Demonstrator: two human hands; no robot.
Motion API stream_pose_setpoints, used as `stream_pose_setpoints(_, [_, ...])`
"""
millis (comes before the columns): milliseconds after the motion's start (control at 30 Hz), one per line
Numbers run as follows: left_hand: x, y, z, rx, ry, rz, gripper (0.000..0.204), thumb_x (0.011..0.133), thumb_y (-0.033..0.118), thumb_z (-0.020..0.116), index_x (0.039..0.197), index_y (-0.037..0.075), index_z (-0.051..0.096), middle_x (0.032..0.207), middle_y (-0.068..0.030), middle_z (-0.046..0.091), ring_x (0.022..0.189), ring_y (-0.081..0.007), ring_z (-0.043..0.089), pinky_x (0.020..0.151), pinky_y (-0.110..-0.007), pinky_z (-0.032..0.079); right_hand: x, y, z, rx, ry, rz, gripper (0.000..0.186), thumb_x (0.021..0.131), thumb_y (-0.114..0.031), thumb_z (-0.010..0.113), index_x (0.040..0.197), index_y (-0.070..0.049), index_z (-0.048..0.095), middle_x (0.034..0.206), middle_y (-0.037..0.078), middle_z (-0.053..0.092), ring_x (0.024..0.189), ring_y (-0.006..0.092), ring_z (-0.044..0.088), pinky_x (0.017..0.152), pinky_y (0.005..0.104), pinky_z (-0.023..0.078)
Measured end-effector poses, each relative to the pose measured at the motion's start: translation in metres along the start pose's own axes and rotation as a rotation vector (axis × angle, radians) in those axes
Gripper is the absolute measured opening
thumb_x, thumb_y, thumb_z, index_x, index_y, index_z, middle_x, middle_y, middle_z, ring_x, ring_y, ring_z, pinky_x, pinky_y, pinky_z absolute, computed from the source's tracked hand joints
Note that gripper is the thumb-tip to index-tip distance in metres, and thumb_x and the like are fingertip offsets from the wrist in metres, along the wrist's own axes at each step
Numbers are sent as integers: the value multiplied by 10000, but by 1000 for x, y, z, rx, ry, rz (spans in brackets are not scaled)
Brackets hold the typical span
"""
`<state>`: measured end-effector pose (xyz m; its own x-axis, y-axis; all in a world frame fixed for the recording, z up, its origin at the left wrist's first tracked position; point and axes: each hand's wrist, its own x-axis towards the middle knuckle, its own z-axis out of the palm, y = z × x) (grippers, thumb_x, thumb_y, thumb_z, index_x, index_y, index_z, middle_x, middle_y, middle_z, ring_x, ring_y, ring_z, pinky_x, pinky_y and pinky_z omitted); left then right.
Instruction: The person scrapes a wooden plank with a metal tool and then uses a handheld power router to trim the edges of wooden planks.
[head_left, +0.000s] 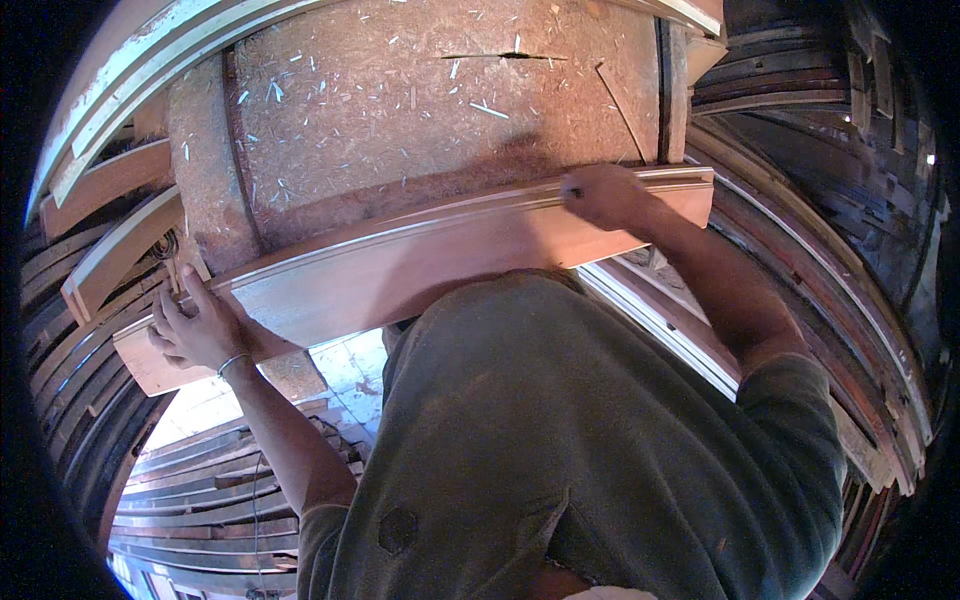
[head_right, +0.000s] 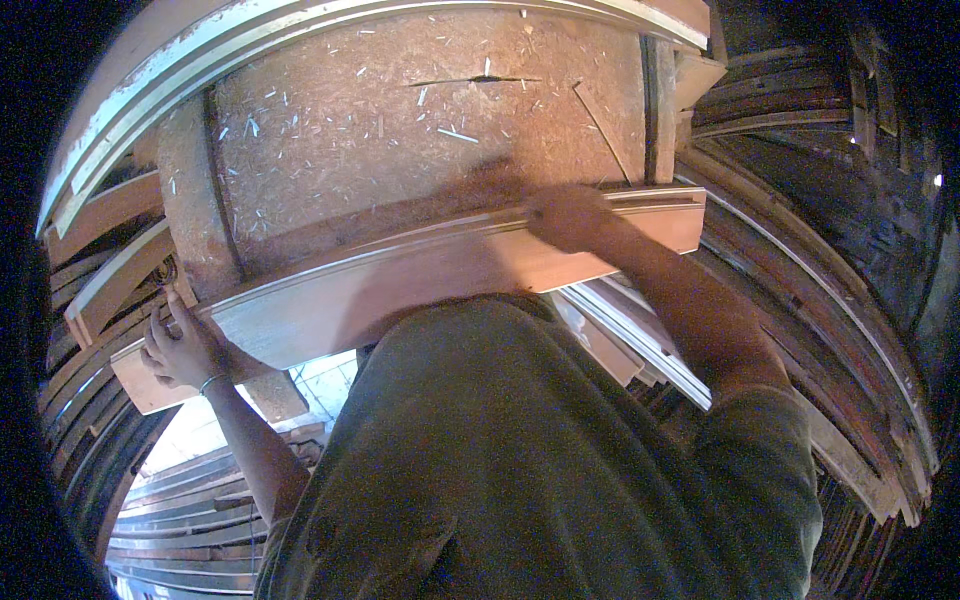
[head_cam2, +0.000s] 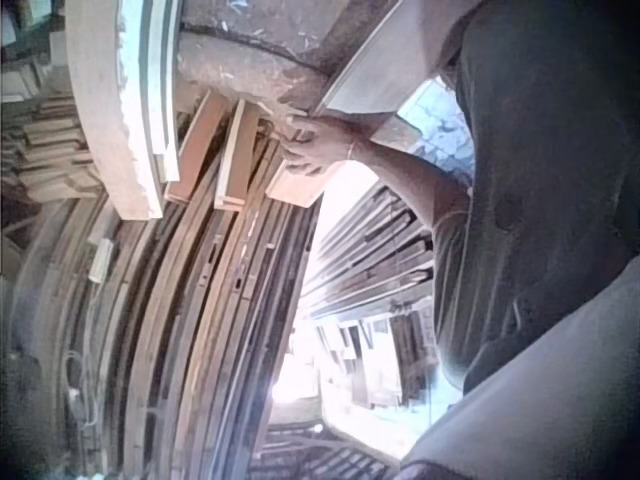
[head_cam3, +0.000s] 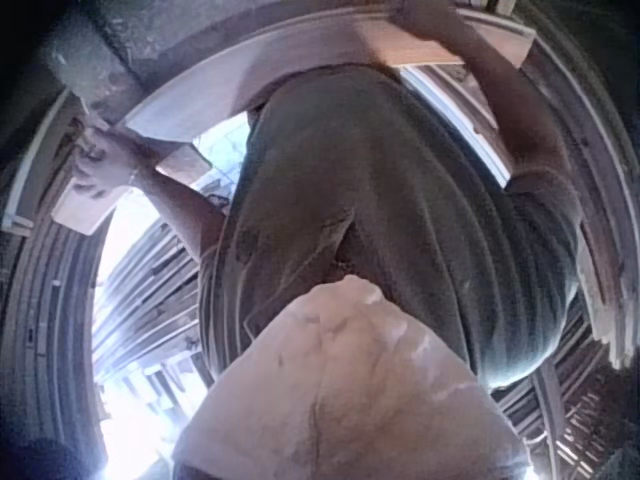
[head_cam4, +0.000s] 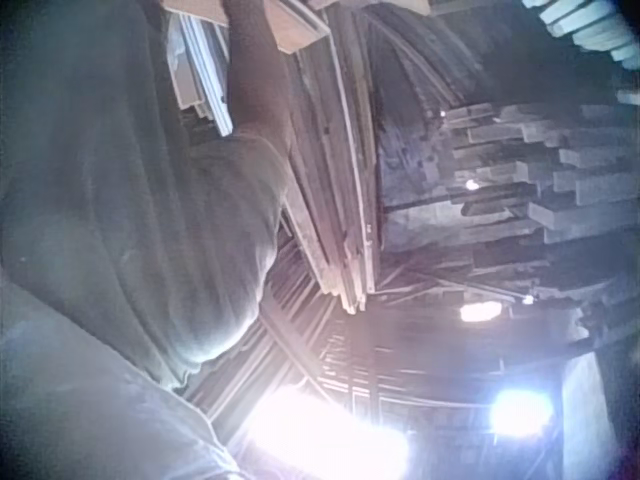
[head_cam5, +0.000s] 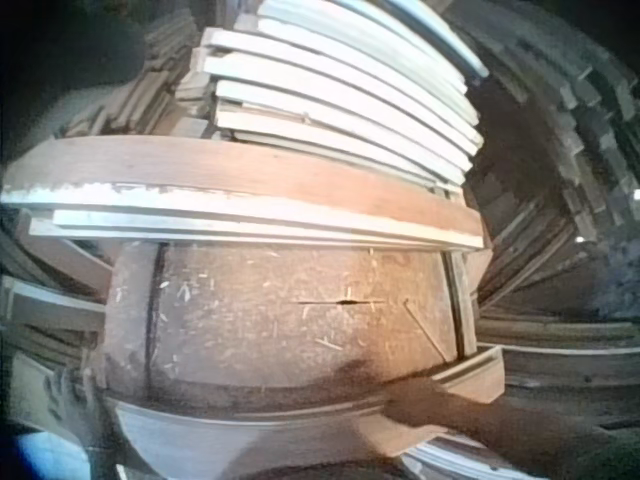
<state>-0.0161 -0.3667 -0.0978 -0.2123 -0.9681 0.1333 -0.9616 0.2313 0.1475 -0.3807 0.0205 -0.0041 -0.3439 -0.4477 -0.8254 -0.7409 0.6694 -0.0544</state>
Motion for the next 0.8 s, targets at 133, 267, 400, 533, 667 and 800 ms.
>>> stream_pose_setpoints(133, [0, 2, -1, 19, 1, 10, 643, 867, 685, 556, 1233, 168, 667, 1387, -72, 536, 1398, -321, 265, 1093, -584, 177, -17, 51, 10, 108, 42, 103, 274, 883, -273, 553, 1015, -50, 641, 921, 207, 685, 868, 395, 667, 774, 508, 523])
stream_pose_setpoints(267, [2, 2, 2, 12, -2, -8, 672, 855, 713, 542, 1232, 171, 670, 1392, -80, 532, 1394, -315, 273, 1088, -579, 186, -24, 59, 12, 171, 237, -89, 242, 913, -270, 568, 987, -48, 629, 849, 207, 659, 789, 376, 648, 710, 490, 498])
stream_pose_setpoints(400, [3, 3, 2, 21, 2, -12, 690, 853, 732, 518, 1239, 181, 668, 1404, -83, 525, 1396, -316, 274, 1087, -578, 189, -42, 69, 9, 706, 384, 102, 210, 959, -216, 555, 1050, -42, 629, 776, 139, 630, 697, 250, 619, 631, 388, 484])
stream_pose_setpoints(533, [2, 7, -6, 42, -15, -33, 696, 854, 735, 509, 1249, 182, 662, 1420, -86, 520, 1401, -320, 278, 1086, -585, 189, -71, 54, 5, 1158, 763, 117, 297, 978, -165, 558, 1230, -7, 556, 859, 38, 606, 709, 111, 557, 605, 256, 448])
stream_pose_setpoints(667, [4, 10, -1, 9, 0, -28, 707, 853, 728, 516, 1251, 161, 659, 1410, -89, 528, 1394, -299, 305, 1099, -568, 186, -98, 102, 33, 1777, 925, 121, 418, 941, -84, 552, 1342, 15, 490, 977, 99, 630, 740, 152, 574, 651, 269, 472])
stream_pose_setpoints(800, [1, 11, -4, -54, 117, 7, 678, 866, 664, 560, 1236, 104, 658, 1359, -137, 551, 1353, -296, 373, 1102, -531, 232, -113, 93, 24, 2579, 1089, -45, 246, 930, -92, 567, 1158, -22, 626, 939, 96, 657, 842, 216, 599, 791, 373, 479])
